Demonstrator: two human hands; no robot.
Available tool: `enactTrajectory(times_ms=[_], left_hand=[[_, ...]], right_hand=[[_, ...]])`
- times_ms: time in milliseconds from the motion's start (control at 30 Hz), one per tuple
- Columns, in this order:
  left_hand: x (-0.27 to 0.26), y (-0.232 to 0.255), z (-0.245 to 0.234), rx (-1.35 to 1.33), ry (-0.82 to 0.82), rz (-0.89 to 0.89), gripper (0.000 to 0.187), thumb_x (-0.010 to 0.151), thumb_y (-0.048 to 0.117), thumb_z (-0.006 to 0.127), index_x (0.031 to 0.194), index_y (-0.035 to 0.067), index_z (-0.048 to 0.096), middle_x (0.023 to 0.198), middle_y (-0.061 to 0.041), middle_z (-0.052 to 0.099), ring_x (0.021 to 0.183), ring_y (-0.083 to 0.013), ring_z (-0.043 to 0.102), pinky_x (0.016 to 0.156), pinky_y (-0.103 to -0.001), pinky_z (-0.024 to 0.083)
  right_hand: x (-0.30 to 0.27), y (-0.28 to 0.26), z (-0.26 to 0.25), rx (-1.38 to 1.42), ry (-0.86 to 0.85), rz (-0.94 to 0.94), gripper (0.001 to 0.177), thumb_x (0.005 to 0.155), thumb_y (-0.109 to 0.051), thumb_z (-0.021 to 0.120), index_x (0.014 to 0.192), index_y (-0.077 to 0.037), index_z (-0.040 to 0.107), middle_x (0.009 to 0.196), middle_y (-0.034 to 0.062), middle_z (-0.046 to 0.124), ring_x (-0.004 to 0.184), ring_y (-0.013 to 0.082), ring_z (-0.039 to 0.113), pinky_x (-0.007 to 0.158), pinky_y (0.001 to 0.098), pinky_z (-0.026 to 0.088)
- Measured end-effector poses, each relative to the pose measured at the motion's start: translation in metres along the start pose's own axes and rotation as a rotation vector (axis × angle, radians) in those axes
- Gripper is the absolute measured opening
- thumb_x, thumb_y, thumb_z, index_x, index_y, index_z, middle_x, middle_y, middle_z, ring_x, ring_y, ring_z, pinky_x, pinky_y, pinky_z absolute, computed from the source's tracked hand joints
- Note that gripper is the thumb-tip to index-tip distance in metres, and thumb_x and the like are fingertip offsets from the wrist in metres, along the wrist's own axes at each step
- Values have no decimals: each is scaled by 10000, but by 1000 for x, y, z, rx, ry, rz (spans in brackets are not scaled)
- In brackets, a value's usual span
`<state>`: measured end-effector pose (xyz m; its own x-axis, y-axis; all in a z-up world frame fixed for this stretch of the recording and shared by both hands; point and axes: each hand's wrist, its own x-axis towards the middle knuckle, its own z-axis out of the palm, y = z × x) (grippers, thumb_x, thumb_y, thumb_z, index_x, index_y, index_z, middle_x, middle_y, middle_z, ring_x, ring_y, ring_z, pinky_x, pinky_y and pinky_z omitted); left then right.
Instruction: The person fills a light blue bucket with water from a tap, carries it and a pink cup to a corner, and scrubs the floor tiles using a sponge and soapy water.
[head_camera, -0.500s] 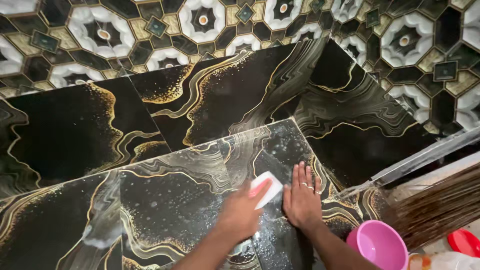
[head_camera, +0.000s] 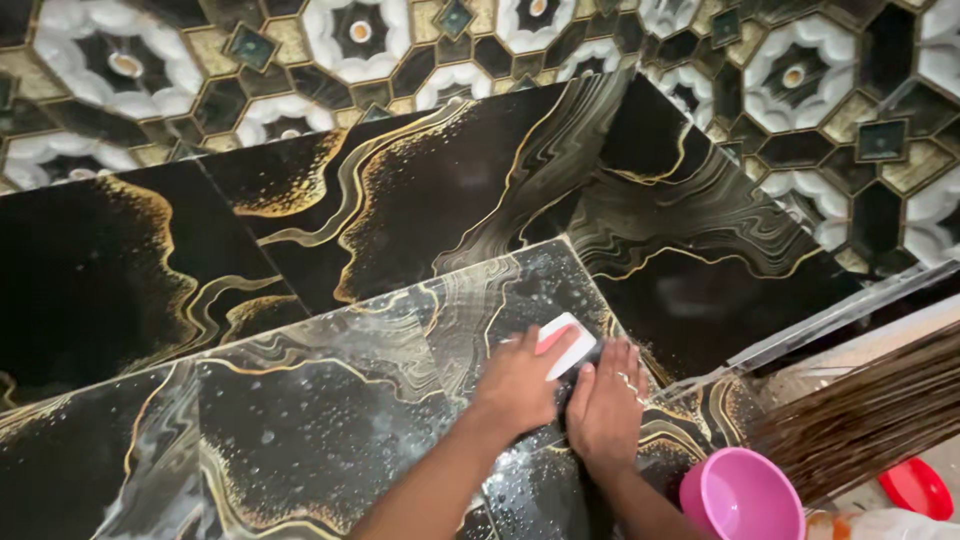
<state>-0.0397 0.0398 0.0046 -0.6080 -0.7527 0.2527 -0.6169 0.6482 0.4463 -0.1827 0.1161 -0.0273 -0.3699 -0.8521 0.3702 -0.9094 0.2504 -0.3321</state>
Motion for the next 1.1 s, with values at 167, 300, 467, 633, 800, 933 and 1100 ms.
enactTrajectory(times_ms=[167, 300, 467, 633, 800, 933, 1100], left_hand=[[40, -47, -44, -114, -41, -415, 786, 786, 140, 696, 1520, 322, 482, 1268, -160, 672, 1136, -345, 687, 991, -447, 557], [64, -4, -16, -108, -99, -169, 703, 719, 222, 819, 1375, 197, 568, 1286, -200, 632, 1154, -371, 645, 1010, -454, 527], [86, -17, -43, -105, -173, -282, 802, 810, 196, 736, 1540, 307, 422, 1286, -165, 641, 1144, -364, 654, 992, -480, 527], [85, -24, -23, -13, -151, -249, 660, 831, 253, 779, 1445, 216, 539, 1328, -181, 651, 1165, -360, 671, 994, -462, 552], [62, -28, -26, 129, 92, 66, 926, 642, 156, 829, 1485, 284, 467, 1364, -171, 582, 1254, -415, 614, 952, -624, 482], [24, -27, -47, -23, -61, -339, 804, 845, 186, 749, 1550, 324, 387, 1352, -195, 559, 1141, -400, 633, 978, -487, 531], [-34, -39, -51, 5, -13, -94, 779, 795, 284, 803, 1489, 297, 450, 1274, -200, 594, 1126, -420, 625, 951, -510, 518]], right_hand=[[0, -1, 2, -44, 46, 34, 618, 1030, -300, 401, 1482, 119, 377, 1563, 299, 386, 1492, 426, 308, 1229, 513, 178], [0, -5, -5, 88, 103, 32, 644, 1040, -314, 414, 1494, 140, 366, 1562, 326, 384, 1469, 439, 341, 1224, 516, 188], [1, -10, -13, 133, 120, 41, 657, 1039, -320, 423, 1511, 132, 359, 1549, 330, 393, 1453, 445, 350, 1227, 510, 187], [-1, -12, -10, -31, 25, 37, 635, 1006, -315, 449, 1485, 94, 371, 1539, 282, 411, 1483, 395, 331, 1228, 488, 180], [4, -7, -1, -163, 3, -38, 654, 980, -297, 436, 1488, 104, 348, 1557, 276, 377, 1494, 390, 278, 1221, 493, 160], [12, -6, 2, -86, -52, -119, 650, 996, -297, 433, 1505, 97, 342, 1583, 268, 350, 1510, 392, 258, 1227, 499, 148], [17, -11, 4, -99, -132, -199, 671, 1005, -310, 429, 1526, 92, 294, 1629, 266, 265, 1519, 397, 210, 1230, 495, 125]])
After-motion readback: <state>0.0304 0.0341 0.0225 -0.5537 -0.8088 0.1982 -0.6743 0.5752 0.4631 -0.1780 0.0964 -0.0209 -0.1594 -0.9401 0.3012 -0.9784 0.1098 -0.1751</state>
